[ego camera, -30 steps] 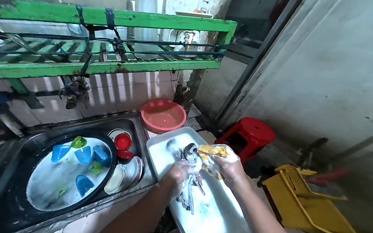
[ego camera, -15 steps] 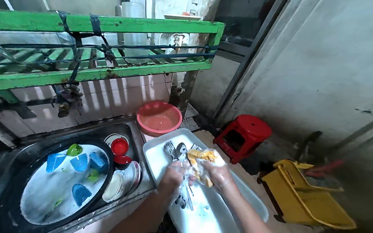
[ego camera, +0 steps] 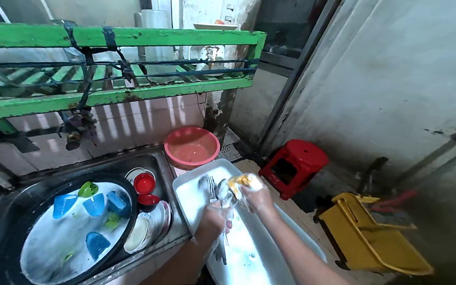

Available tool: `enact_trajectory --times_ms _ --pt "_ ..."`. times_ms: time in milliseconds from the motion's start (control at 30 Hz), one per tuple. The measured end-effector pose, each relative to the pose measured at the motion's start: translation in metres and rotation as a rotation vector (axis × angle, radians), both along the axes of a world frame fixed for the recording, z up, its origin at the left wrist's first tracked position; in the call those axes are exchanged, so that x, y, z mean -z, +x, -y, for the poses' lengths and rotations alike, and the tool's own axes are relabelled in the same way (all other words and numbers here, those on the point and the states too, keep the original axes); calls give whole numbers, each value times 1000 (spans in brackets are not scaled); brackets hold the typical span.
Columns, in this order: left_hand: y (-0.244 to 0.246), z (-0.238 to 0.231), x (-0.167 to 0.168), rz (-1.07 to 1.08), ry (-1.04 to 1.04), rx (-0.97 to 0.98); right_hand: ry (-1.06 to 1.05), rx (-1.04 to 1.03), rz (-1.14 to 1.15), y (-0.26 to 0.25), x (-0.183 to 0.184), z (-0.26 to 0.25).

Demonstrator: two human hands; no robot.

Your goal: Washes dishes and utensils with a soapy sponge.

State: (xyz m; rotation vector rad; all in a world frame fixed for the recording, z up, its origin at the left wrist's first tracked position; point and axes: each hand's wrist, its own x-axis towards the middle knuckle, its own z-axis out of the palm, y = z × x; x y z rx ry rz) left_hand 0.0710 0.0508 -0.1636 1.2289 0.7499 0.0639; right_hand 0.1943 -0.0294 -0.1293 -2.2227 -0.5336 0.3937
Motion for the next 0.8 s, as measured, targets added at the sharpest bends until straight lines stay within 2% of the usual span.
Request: enact_trajectory --times_ms 67,167,200,267,333,400,467,533,600,633,700,767,800 --pt "-1 -2 2 32 -28 -38 180 41 42 8 0 -1" --pt "-4 -4 3 80 -56 -90 365 66 -136 -2 5 6" --pt "-5 -4 1 77 -44 -86 325 44 -191 -12 6 9" --pt "-7 -3 -2 64 11 -47 116 -28 -213 -31 5 10" --pt "-6 -2 -1 63 -2 -53 0 -87 -60 -27 6 5" --pt "-4 -4 -3 30 -56 -53 9 -106 156 -11 9 2" --pt "-1 -4 -1 48 -96 -74 119 -29 238 6 8 1" --pt "-4 -4 2 110 -130 -96 326 112 102 17 9 5" --pt "-7 -6 2 163 -166 -87 565 176 -151 19 21 10" --pt "-9 -6 2 202 -178 -55 590 148 -269 12 24 14" --pt "-11 -4 3 289 -181 49 469 63 -381 -8 23 14" --pt "-12 -3 4 337 -158 129 369 64 -319 -15 16 13" --pt "-13 -4 4 356 -145 164 406 101 -244 -11 15 15"
